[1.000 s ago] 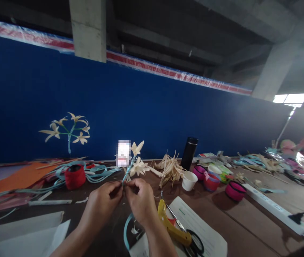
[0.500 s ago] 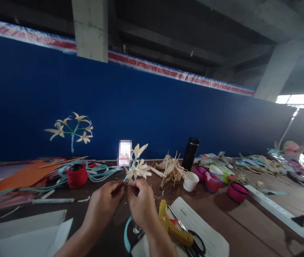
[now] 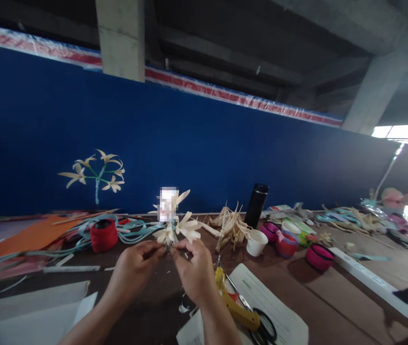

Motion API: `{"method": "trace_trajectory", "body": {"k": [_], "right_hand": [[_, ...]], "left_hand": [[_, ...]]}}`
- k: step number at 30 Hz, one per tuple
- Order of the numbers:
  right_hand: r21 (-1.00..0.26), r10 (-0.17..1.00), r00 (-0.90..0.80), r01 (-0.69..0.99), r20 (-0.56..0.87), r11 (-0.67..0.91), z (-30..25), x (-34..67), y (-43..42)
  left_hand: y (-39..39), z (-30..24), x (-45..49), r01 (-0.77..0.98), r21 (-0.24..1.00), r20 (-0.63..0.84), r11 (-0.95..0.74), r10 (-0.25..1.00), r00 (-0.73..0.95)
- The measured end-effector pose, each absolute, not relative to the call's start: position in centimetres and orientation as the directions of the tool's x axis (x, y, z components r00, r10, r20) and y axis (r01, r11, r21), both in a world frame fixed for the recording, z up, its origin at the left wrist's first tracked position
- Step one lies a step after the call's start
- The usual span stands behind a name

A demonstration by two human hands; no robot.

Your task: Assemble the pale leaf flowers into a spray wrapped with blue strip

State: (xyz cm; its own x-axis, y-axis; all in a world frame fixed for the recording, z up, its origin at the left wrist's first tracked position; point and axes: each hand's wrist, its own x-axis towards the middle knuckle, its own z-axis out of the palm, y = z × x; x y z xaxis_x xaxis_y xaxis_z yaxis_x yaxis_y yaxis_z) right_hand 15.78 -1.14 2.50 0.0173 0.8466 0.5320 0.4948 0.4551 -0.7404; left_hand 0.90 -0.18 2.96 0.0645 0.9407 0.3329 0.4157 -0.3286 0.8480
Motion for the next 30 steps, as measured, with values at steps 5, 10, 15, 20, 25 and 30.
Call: {"method": "trace_trajectory", "body": {"k": [5, 10, 15, 20, 25, 30], "right_hand": [[-0.76, 0.854, 0.008, 0.46, 0.521, 0.459, 2.6, 16.1, -1.2], [-0.816, 0.894, -0.043, 0.391, 0.445, 0.425, 3.0, 16.2, -1.6], [-0.827, 0.891, -0.049, 0.35, 0.452, 0.439, 3.2, 16.0, -1.7], [-0.811, 0.878, -0.057, 0.359, 0.475, 0.462, 3.1, 15.7, -1.7], [-0.824, 0.89, -0.051, 0.358, 0.453, 0.44, 2.9, 15.5, -1.6], [-0.813, 0.889, -0.02, 0.395, 0.457, 0.427, 2.7, 15.4, -1.5]], "left_hand": [[-0.2, 3.0, 0.7, 0.363, 0.873, 0.312, -0.325, 0.945, 0.096], [0.0, 3.0, 0.6, 0.33, 0.889, 0.304, -0.317, 0.948, 0.092], [0.2, 2.9, 0.5, 0.368, 0.861, 0.35, -0.351, 0.934, 0.074], [0.1, 2.2, 0.7, 0.429, 0.825, 0.402, -0.368, 0.916, 0.014], [0.0, 2.1, 0.9, 0.391, 0.857, 0.364, -0.337, 0.931, 0.005], [0.1, 2.6, 0.9, 0.318, 0.905, 0.295, -0.281, 0.956, 0.006]]}}
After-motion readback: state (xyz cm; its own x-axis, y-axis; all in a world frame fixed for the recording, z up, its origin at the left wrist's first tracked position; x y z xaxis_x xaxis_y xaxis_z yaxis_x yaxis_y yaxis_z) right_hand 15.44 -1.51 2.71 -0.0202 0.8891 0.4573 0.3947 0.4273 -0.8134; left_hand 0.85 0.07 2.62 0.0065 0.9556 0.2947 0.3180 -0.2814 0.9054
